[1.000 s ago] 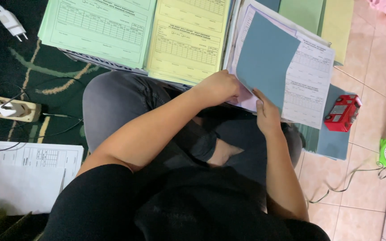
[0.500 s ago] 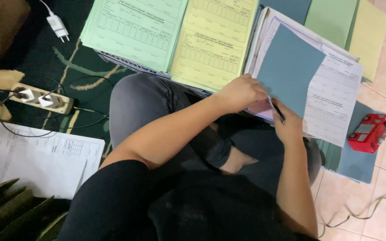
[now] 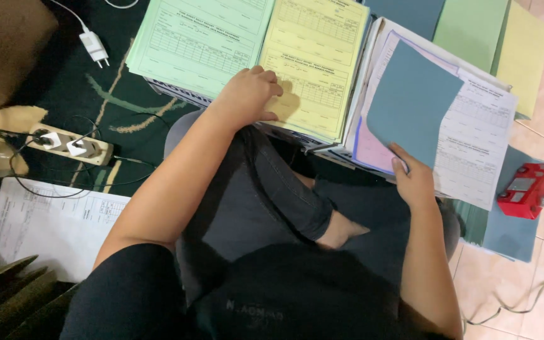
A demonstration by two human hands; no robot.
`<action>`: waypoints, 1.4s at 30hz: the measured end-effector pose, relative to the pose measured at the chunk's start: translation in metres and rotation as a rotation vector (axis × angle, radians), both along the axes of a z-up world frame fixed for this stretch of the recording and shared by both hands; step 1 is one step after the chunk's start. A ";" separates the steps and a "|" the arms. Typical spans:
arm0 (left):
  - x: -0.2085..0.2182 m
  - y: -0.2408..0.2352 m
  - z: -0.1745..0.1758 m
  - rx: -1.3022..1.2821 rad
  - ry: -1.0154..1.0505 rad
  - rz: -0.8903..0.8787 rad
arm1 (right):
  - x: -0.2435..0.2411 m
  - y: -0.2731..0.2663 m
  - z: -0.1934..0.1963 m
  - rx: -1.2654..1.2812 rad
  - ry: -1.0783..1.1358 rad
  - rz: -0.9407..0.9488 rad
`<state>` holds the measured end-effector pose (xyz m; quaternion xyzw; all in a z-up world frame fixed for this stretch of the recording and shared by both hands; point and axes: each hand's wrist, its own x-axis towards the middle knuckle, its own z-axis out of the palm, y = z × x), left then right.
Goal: Sorting through multiple stacks of colored papers and stapling them into sets.
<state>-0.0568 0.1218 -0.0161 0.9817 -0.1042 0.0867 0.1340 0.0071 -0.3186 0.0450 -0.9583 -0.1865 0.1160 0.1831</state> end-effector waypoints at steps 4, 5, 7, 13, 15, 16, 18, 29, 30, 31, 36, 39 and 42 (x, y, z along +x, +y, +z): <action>0.006 -0.003 -0.014 0.074 0.024 0.046 | 0.037 -0.049 -0.033 -0.109 -0.076 -0.066; -0.001 -0.002 -0.004 0.047 0.050 0.037 | 0.034 -0.039 -0.019 -0.085 -0.132 -0.111; -0.005 0.000 0.001 0.018 0.078 0.035 | 0.032 -0.012 0.008 -0.061 -0.186 -0.148; 0.004 0.002 -0.009 -0.037 0.070 0.027 | 0.005 0.143 0.068 -0.029 -0.542 0.119; 0.007 0.002 -0.014 -0.094 0.094 0.032 | 0.011 0.185 0.050 -0.062 -0.587 0.324; 0.008 0.000 -0.022 -0.091 0.090 0.036 | 0.016 0.192 0.028 -0.057 -0.591 0.326; 0.011 0.001 -0.037 -0.030 0.011 0.004 | 0.029 0.214 -0.018 -0.314 -0.394 0.320; -0.034 0.046 0.050 -0.240 -0.488 0.053 | 0.001 0.241 0.014 -0.135 -0.056 0.260; -0.048 0.064 0.064 -0.342 -0.438 0.156 | 0.004 0.244 0.029 -0.056 -0.015 0.121; -0.054 0.096 0.046 -0.342 -0.435 0.156 | 0.005 0.252 0.047 -0.056 -0.012 0.121; -0.078 0.190 0.001 -0.114 0.138 0.247 | -0.001 0.313 0.102 0.136 -0.614 0.415; -0.078 0.199 0.006 -0.123 0.116 0.148 | -0.015 0.383 0.083 0.095 -0.619 0.532; -0.087 0.197 0.023 -0.114 0.077 0.116 | -0.021 0.435 0.027 -0.078 -0.360 0.499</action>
